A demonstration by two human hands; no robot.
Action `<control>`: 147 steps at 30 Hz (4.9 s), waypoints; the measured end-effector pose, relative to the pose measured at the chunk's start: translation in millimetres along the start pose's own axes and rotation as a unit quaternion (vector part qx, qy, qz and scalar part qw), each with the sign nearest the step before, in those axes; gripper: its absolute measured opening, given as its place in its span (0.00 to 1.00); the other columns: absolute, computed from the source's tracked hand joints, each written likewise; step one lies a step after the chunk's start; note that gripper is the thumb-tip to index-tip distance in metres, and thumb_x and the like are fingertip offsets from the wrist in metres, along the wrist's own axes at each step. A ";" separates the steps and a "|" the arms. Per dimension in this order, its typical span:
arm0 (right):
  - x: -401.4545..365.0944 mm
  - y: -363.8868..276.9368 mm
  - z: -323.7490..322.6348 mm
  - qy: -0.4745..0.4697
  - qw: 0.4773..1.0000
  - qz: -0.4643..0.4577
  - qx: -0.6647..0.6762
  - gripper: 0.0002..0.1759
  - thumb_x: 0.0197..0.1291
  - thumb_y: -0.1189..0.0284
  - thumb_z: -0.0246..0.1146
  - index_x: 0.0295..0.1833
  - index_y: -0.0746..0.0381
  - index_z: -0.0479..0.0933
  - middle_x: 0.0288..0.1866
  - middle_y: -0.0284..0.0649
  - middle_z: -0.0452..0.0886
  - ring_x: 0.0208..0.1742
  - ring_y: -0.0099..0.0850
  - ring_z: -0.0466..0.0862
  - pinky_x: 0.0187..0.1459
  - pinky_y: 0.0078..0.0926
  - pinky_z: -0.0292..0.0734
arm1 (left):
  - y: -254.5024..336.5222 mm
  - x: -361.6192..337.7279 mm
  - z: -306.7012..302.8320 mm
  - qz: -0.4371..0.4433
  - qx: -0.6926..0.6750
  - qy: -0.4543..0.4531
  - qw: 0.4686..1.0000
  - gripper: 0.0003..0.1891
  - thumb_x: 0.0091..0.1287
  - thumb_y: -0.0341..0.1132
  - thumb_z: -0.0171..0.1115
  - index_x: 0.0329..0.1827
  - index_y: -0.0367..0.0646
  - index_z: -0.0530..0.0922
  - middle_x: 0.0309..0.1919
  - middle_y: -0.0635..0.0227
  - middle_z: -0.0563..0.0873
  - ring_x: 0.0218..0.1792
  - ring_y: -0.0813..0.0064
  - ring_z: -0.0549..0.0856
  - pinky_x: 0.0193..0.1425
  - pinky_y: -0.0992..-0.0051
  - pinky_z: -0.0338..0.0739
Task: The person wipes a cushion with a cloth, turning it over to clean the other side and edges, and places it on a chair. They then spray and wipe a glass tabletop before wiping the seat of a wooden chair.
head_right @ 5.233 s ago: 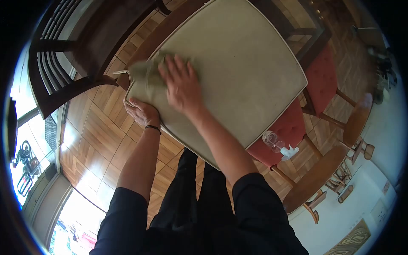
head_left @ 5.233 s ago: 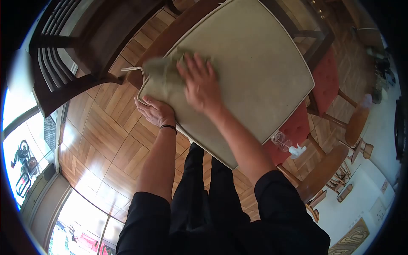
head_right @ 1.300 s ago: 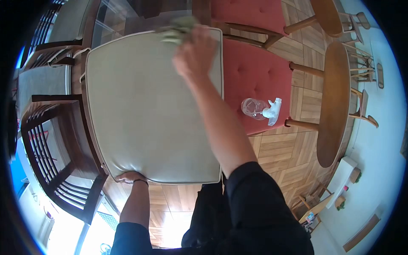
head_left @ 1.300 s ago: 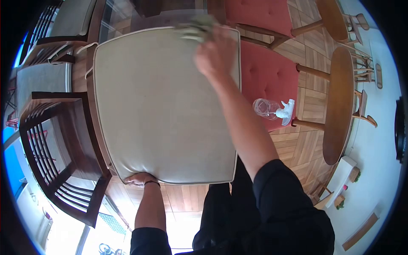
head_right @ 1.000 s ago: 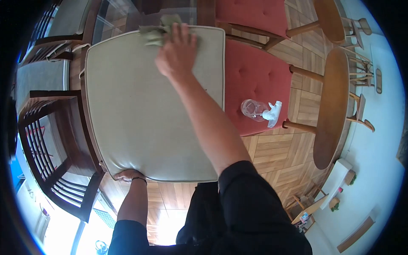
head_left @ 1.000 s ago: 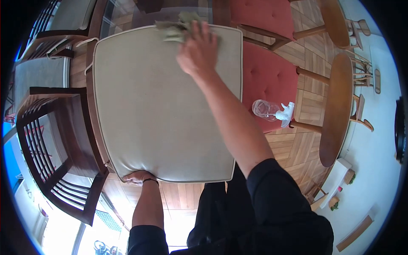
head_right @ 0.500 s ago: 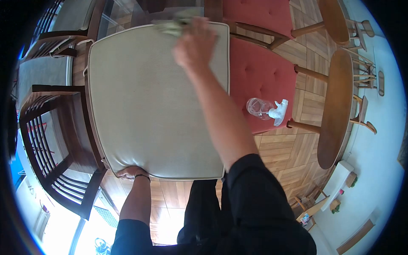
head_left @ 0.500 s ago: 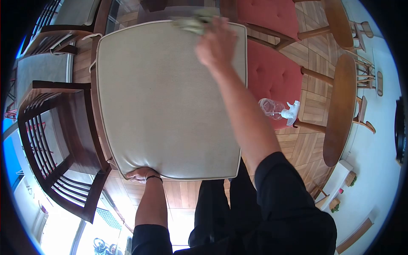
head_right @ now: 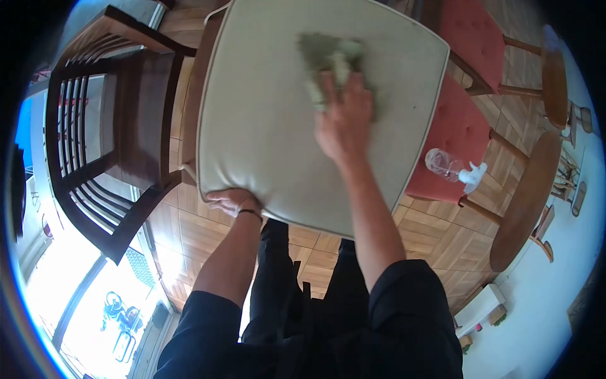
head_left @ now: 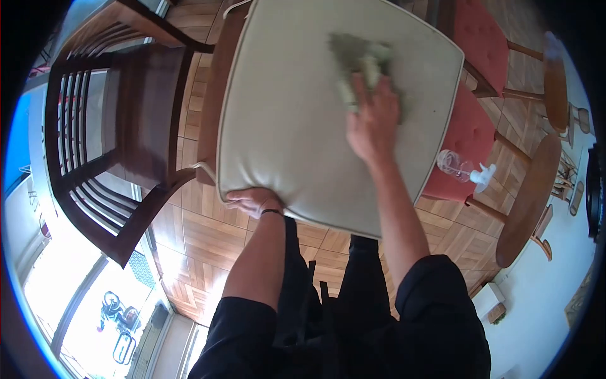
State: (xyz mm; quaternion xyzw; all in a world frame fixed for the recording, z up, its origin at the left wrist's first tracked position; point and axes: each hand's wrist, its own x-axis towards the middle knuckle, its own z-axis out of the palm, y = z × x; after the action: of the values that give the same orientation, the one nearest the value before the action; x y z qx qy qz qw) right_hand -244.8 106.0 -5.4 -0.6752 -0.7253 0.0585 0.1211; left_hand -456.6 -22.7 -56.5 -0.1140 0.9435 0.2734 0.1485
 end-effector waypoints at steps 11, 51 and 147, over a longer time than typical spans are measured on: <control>-184.4 -77.5 -22.9 -0.105 0.994 -0.001 -0.024 0.31 0.62 0.67 0.63 0.72 0.55 0.73 0.82 0.50 0.60 0.83 0.47 0.59 0.78 0.53 0.56 | 1.3 68.4 -67.8 0.332 0.043 -0.122 0.935 0.44 0.73 0.68 0.45 0.77 0.37 0.59 0.74 0.44 0.62 0.75 0.45 0.61 0.76 0.42 0.51; -245.6 -73.1 -33.7 -0.079 0.958 0.274 -0.036 0.30 0.63 0.65 0.65 0.71 0.58 0.73 0.81 0.56 0.59 0.83 0.50 0.57 0.77 0.56 0.54 | 92.8 146.5 19.5 0.521 0.262 -0.165 0.796 0.36 0.73 0.67 0.48 0.64 0.42 0.75 0.53 0.51 0.87 0.54 0.49 0.86 0.55 0.52 0.78; 144.2 -166.8 48.6 0.001 0.996 0.087 0.010 0.41 0.58 0.64 0.69 0.77 0.57 0.65 0.82 0.51 0.60 0.83 0.46 0.58 0.77 0.55 0.55 | 98.4 132.1 9.2 0.581 0.244 -0.132 0.766 0.30 0.72 0.50 0.55 0.72 0.41 0.71 0.48 0.52 0.83 0.50 0.49 0.82 0.55 0.51 0.73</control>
State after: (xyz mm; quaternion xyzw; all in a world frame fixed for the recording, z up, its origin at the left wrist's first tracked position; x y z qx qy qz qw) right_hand -426.7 239.6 3.1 -0.7344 -0.6631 0.0757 0.1233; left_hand -606.6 45.8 -61.6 0.5329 0.8355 0.0807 0.1069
